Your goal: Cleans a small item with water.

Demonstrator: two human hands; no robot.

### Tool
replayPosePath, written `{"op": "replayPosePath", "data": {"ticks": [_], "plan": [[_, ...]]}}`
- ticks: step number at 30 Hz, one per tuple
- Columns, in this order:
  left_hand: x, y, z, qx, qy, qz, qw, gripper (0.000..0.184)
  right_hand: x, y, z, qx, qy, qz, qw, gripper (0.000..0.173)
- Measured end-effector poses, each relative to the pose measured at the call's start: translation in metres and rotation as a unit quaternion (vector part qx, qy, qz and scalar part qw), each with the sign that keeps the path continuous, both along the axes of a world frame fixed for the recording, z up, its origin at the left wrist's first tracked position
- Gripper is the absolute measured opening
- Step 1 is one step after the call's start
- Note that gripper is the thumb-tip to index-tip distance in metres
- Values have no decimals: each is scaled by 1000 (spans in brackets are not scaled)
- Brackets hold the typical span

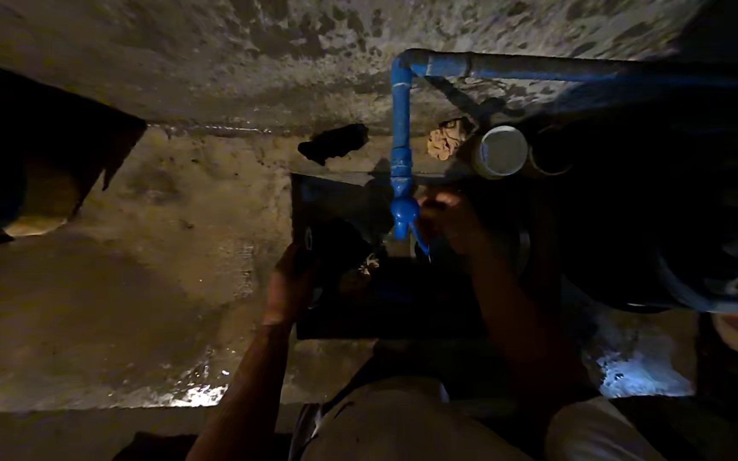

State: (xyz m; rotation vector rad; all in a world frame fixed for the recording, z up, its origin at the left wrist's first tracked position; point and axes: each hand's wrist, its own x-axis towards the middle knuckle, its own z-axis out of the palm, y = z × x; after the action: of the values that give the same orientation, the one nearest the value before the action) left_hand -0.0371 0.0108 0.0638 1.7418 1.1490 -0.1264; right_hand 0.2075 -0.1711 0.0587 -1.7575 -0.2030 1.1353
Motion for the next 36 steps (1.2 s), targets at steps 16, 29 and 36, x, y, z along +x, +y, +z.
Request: {"op": "replayPosePath", "data": {"ticks": [16,29,36], "plan": [[-35,2,45,16,-49,38,998,26,-112,-26,44,187,-359,-112,908,18],[-83,57,60,-131,-294,239,916,30,-167,-6,-135,-330,-86,333,879,45],[-159,97,-44,-137,22,279,950,55,-154,16,-47,-337,-171,346,859,55]]}}
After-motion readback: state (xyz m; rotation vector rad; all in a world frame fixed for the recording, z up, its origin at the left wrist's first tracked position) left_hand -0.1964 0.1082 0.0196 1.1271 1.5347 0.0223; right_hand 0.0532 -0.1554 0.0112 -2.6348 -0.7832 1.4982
